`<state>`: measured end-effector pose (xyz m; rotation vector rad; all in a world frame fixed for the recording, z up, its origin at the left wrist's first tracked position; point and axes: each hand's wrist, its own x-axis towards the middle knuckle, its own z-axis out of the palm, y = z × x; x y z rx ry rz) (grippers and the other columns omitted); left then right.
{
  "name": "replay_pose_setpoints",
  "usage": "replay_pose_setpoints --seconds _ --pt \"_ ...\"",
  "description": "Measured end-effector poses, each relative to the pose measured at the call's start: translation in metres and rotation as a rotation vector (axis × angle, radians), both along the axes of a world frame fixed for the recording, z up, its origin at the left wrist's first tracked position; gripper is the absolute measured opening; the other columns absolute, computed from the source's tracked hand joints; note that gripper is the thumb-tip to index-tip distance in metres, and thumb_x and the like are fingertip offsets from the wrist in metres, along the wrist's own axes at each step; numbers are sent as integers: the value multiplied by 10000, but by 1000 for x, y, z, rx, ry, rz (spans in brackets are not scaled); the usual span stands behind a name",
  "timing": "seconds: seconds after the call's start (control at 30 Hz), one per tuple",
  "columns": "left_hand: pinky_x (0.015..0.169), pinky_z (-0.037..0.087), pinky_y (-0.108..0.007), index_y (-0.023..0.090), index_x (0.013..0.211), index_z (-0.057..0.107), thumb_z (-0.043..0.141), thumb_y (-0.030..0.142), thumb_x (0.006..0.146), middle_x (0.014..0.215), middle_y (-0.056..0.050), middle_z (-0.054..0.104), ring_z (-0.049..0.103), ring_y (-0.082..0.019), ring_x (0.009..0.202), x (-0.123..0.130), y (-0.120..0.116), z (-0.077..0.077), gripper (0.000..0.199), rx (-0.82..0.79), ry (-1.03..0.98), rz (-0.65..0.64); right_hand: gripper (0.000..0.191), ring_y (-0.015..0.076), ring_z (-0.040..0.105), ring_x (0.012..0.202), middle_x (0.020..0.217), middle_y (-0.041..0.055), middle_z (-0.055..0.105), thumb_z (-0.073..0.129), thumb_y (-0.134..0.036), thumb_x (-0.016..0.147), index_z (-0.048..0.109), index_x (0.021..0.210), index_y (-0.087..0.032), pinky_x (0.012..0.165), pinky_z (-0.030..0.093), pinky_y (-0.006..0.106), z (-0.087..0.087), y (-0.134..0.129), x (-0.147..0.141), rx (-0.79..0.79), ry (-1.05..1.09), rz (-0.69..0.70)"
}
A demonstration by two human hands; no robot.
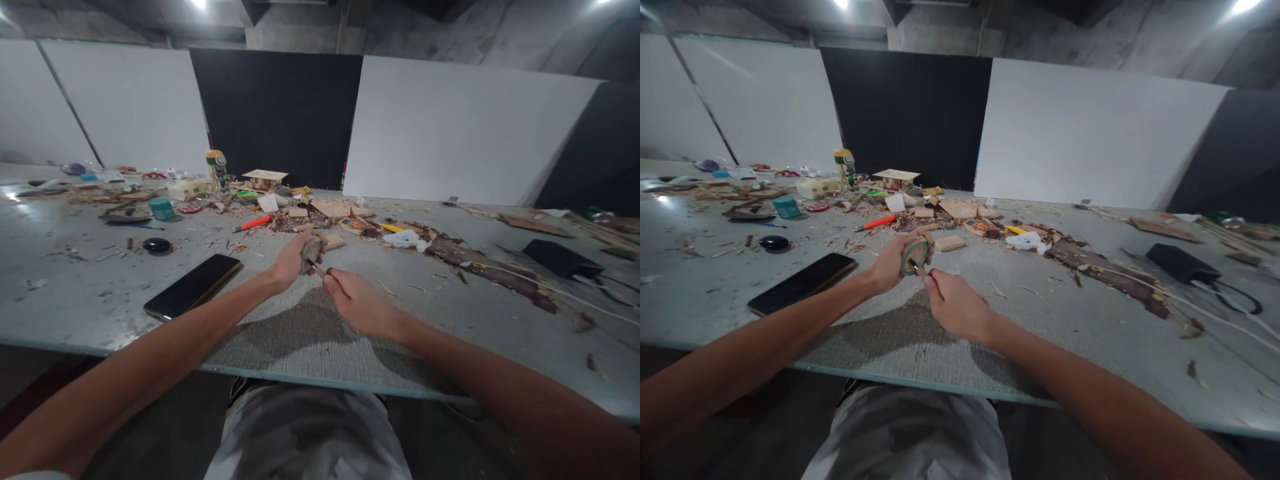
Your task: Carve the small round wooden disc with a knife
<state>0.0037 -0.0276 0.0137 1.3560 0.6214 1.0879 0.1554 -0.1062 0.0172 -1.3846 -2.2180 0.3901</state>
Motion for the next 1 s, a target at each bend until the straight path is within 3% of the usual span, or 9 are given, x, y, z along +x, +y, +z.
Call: replay_pose_setpoints --seconds 0.1,0.2,0.27,0.47,0.53,0.73,0.8,0.93,1.0 --pt "512 415 -220 183 878 512 430 315 801 753 -27 577 532 -127 600 -1 0 3 173 7 -37 -3 321 128 401 556 612 -13 441 313 -321 977 368 677 -221 539 290 275 5 -1 -3 -135 172 70" --pt "516 421 -224 183 875 508 432 307 782 747 -24 572 538 -128 593 -2 -3 7 172 -5 -84 -16 335 112 233 416 506 -80 273 231 -408 988 355 726 -241 431 247 258 6 -2 -5 -480 417 158" --pt "515 426 -227 181 870 513 431 308 775 736 -21 560 535 -127 582 -1 -5 10 178 -2 -132 -24 343 114 170 376 479 -101 211 184 -463 984 350 770 -252 390 224 255 4 -2 -7 -596 513 200" --pt "507 442 -237 184 883 518 367 323 800 758 -30 566 549 -138 597 4 -11 11 221 -4 -274 -36 255 128 361 543 620 -20 424 391 -394 944 415 757 -222 525 269 273 -7 2 -9 -78 336 61" --pt "505 444 -237 189 884 514 356 325 807 772 -40 584 567 -146 614 6 -12 10 222 -14 -297 -14 266 130 374 562 636 -11 434 394 -388 944 405 737 -222 538 272 278 -5 1 -11 -42 314 47" --pt "554 488 -258 191 938 523 313 306 835 836 -77 655 645 -189 734 14 -14 14 261 -5 -423 51 363 117 143 369 468 -108 173 178 -522 976 326 772 -261 385 208 245 1 -7 -22 -673 727 193" --pt "606 513 -285 185 1031 550 301 320 846 874 -89 678 661 -206 785 16 -15 17 338 -10 -445 41 382 114 178 374 477 -103 212 187 -535 978 336 765 -256 396 230 243 -3 -4 -21 -610 730 195" --pt "712 531 -345 155 1130 586 298 362 855 986 -125 700 672 -233 868 15 -13 19 449 -162 -403 -46 384 121 379 550 625 -33 411 294 -476 988 391 716 -223 536 312 265 -13 9 -10 -135 471 124" --pt "751 529 -354 119 1103 608 309 382 873 1007 -153 702 673 -239 879 11 -9 16 460 -277 -337 -99 362 133 414 604 664 -17 445 301 -435 995 416 731 -216 572 314 276 -15 14 -3 -20 369 105"
